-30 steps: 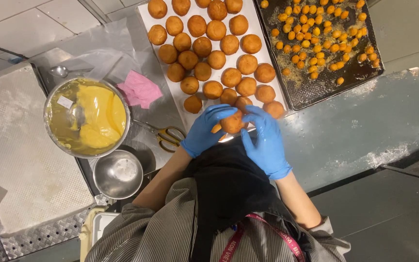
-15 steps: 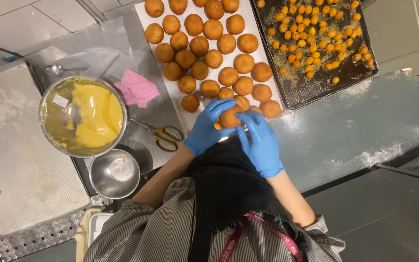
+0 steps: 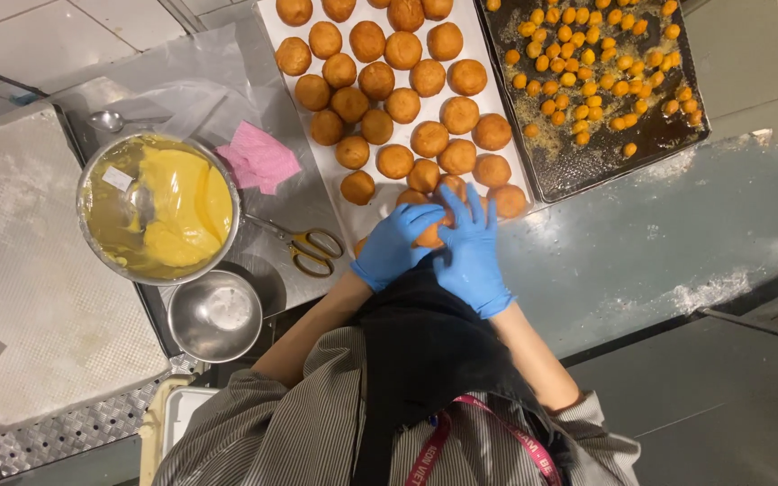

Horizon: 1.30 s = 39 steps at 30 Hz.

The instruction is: Arrange and inspect fried pastries on a tray in a commercial kitchen.

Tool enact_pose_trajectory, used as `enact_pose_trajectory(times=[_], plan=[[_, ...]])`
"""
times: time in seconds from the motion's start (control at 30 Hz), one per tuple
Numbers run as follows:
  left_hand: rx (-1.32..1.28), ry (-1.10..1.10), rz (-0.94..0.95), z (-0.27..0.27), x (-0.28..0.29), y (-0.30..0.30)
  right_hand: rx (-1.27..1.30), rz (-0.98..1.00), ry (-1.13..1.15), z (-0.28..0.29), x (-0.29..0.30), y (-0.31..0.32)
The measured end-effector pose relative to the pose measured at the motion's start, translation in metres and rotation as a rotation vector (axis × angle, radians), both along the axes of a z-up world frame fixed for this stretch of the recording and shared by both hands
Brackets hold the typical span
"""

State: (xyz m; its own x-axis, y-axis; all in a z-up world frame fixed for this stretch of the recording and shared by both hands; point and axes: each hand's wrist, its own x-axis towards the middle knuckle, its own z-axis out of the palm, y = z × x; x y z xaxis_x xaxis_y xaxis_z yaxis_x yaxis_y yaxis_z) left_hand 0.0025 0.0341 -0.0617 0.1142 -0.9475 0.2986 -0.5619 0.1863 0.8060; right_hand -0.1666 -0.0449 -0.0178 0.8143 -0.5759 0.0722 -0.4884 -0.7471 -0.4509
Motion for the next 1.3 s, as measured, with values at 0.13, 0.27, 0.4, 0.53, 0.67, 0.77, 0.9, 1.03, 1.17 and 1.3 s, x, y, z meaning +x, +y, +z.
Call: enact_pose_trajectory(times=[0.13, 0.27, 0.4, 0.53, 0.67, 0.77, 0.9, 1.03, 1.17, 1.3], plan=[[0.024, -0.182, -0.020, -0.011, 0.012, 0.009, 0.328, 0.136, -0.112, -0.019, -0.001, -0.008], [0.150, -0.177, 0.149, -0.036, 0.026, 0.017, 0.317, 0.145, -0.086, -0.033, -0.001, -0.001], [0.594, -0.223, 0.366, -0.112, 0.039, 0.040, 0.362, -0.003, -0.137, -0.030, -0.011, -0.003], [0.425, -0.310, 0.444, -0.105, 0.044, 0.044, 0.392, -0.056, -0.175, -0.026, -0.029, -0.010], [0.352, -0.228, 0.520, -0.060, 0.063, 0.010, 0.387, -0.079, -0.177, -0.020, -0.037, -0.016], [0.346, -0.336, 0.625, -0.056, 0.082, -0.030, 0.380, -0.076, -0.198, -0.004, -0.032, -0.015], [0.587, -0.419, 0.668, -0.094, 0.098, -0.067, 0.347, -0.072, -0.253, 0.017, -0.024, -0.016], [0.426, -0.347, 0.677, -0.074, 0.090, -0.065, 0.251, -0.103, -0.265, 0.033, -0.029, -0.013], [0.082, 0.196, 0.337, -0.009, 0.057, -0.046, 0.120, -0.103, -0.243, 0.049, -0.025, -0.014], [-0.219, 0.178, 0.154, 0.049, 0.023, -0.029, -0.002, -0.038, -0.268, 0.078, -0.009, -0.015]])
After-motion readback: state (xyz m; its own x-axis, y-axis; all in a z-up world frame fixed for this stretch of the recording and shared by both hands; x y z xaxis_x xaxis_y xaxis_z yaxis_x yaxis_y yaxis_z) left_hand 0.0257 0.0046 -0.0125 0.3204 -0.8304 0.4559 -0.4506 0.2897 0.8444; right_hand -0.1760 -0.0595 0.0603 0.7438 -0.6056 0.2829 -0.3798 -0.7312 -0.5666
